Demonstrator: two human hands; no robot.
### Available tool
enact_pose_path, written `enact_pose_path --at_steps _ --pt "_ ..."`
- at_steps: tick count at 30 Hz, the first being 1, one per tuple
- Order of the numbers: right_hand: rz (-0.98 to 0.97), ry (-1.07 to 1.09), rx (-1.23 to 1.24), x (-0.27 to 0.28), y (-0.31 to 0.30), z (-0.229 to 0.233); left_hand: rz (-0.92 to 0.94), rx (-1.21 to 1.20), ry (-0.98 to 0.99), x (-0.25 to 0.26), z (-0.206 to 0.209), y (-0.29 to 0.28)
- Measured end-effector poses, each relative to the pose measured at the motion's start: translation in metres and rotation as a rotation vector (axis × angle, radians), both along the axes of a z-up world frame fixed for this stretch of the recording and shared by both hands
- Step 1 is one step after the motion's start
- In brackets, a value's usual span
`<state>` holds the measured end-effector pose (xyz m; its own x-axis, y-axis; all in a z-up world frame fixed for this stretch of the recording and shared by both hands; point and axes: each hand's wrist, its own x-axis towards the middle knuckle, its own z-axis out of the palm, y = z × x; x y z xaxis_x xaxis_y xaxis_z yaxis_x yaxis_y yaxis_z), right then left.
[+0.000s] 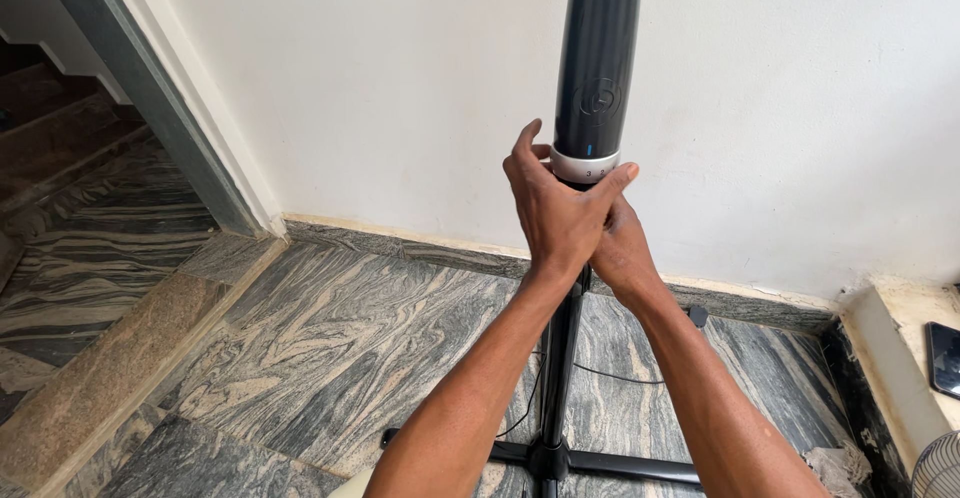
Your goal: The person uses a screwdriver to loosen and remove screws from the base and motor housing of a standing fan. They detach the motor head from the stand, expose the internal motor components, and then reattach the motor head, tightening the screws to secure it.
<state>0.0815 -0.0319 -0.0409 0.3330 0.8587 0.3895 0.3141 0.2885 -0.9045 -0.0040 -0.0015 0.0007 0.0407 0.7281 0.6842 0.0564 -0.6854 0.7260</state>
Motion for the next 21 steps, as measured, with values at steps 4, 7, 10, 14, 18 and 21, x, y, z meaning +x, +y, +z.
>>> enact_pose_path --at_steps 4,7,10,14,18,21 --pt "-0.066 -0.023 -0.065 -0.001 0.000 0.000 -0.188 -0.103 -0.078 -0.014 0.000 0.001" --pt "-0.043 0.016 -0.057 -0.004 -0.003 0.006 -0.464 -0.124 -0.250 -0.022 -0.006 0.019" --pt "-0.057 0.017 -0.083 -0.009 -0.009 0.012 -0.841 -0.248 -0.331 -0.028 -0.012 0.049" --pt "-0.056 0.030 -0.063 -0.012 -0.011 0.015 -0.958 -0.284 -0.311 -0.026 -0.020 0.070" --pt "-0.060 0.023 -0.073 -0.007 -0.007 0.012 -1.020 -0.308 -0.315 -0.026 -0.025 0.076" --pt "-0.028 0.061 0.023 -0.003 -0.008 0.012 -0.962 -0.330 -0.339 -0.032 -0.031 0.076"
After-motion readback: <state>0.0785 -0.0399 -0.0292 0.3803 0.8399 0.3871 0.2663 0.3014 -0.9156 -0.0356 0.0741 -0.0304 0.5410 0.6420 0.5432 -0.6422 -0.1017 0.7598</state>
